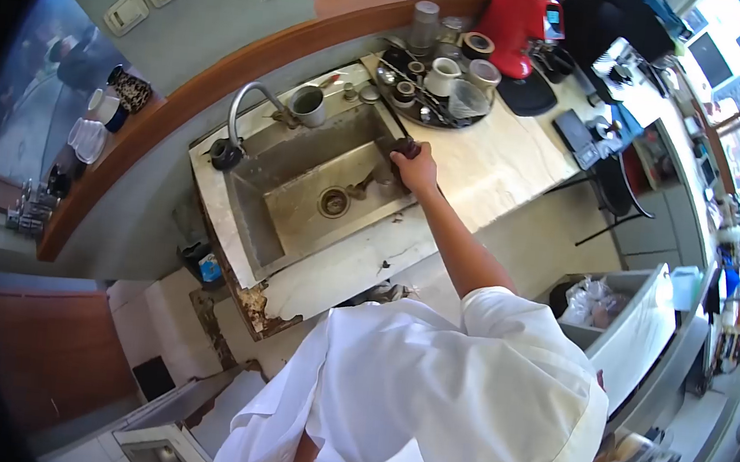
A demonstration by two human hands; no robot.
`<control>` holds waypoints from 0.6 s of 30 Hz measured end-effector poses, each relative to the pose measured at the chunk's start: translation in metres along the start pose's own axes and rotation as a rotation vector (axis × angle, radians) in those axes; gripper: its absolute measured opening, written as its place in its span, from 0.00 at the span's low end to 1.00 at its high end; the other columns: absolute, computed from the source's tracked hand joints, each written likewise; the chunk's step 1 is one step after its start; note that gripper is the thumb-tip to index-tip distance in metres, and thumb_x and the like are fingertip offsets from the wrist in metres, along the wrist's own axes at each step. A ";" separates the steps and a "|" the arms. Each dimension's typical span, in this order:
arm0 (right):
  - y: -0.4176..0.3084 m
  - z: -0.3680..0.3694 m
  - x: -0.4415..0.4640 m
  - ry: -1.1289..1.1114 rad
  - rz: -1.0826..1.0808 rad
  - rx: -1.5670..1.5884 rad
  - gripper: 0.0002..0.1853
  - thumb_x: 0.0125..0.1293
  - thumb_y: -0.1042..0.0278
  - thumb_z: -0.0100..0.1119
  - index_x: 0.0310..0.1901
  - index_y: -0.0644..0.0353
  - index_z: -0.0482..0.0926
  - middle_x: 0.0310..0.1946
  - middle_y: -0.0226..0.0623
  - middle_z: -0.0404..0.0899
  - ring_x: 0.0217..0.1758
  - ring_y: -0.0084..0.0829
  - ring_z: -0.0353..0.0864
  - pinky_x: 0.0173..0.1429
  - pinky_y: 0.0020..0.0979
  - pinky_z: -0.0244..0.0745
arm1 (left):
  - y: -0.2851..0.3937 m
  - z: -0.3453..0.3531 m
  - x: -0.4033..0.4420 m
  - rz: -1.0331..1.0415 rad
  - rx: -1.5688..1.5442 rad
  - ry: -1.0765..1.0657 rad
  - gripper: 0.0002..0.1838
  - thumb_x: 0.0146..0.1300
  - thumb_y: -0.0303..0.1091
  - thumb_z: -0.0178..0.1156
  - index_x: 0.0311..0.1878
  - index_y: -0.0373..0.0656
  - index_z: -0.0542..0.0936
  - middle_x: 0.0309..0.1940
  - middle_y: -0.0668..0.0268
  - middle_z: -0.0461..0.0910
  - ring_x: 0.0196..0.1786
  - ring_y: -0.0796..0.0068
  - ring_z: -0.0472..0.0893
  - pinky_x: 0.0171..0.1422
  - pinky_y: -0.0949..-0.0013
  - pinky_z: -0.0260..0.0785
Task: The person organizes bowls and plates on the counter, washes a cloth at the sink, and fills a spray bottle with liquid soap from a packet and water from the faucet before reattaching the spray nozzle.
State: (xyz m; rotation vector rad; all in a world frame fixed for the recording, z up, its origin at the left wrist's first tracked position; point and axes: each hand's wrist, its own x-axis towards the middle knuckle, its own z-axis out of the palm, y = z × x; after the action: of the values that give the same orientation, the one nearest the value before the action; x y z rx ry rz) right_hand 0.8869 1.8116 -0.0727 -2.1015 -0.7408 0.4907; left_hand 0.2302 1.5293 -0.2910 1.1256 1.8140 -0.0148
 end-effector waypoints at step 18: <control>0.045 -0.085 -0.047 0.461 -0.256 -0.331 0.45 0.62 0.38 0.67 0.77 0.44 0.60 0.66 0.51 0.71 0.67 0.55 0.70 0.70 0.53 0.65 | 0.049 -0.022 0.074 0.379 0.587 -0.215 0.23 0.72 0.51 0.52 0.38 0.39 0.82 0.32 0.55 0.83 0.37 0.51 0.82 0.47 0.51 0.71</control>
State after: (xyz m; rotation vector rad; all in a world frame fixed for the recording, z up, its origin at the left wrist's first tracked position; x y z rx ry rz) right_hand 0.9159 1.7096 -0.0565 -2.2560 -0.8376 -0.2705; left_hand 0.2407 1.6185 -0.3115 1.7913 1.4106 -0.4522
